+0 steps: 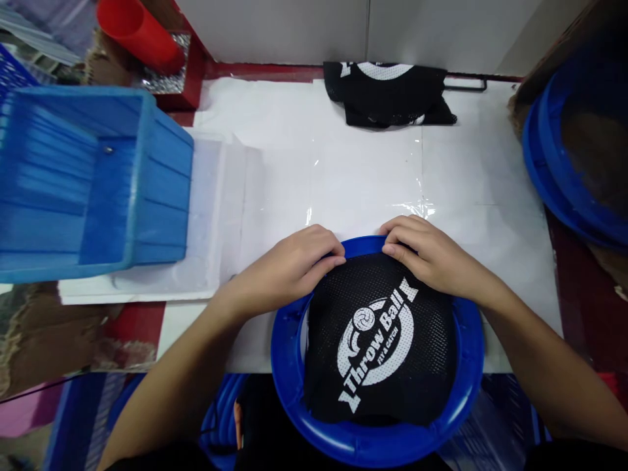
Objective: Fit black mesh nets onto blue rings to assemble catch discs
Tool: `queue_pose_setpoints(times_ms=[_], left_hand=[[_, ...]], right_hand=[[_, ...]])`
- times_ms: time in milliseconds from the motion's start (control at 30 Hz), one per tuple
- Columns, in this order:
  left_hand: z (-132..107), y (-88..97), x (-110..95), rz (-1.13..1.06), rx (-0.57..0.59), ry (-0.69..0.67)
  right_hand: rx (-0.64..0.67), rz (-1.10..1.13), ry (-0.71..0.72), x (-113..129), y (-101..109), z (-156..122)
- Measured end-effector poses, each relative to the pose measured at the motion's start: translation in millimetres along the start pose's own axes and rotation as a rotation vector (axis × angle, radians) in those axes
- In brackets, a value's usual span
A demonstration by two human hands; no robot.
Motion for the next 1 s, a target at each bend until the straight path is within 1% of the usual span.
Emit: queue_pose_setpoints(times_ms=[167,500,667,800,1000], left_hand=[[0.1,0.0,0.2,0.068,-0.015,-0.016],[0.0,1.6,-0.2,0.076,-0.030,-0.031],[-0.4,1.0,0.3,0.115,-0.009,-0.050],[-0.6,-1.7,-0.8,0.148,-0.038,-0.050],[1.3,-4.9,-5.3,0.189,-0.093,-0.012]], right_hand=[[-0.011,-0.029,-0.025,-1.7,-0.7,1.9],[-0.012,0.014,-0.019,-2.3,1.3,1.4],[-0.022,0.001,-0.020,-2.8,0.7,1.6],[-0.031,-0.023,-0.007,-3.1,-1.0,0.5],[-0.129,-0.085,0.038,-3.3,-5.3,-1.0]])
Point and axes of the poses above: each hand's wrist, its own z-axis towards the middle knuckle, its own y-axis out of the back of the hand, x = y × z, the point moved 2 cm from there along z, towards the middle knuckle, and after that the axes turned 3 degrees about -y, right-handed, at the moved point
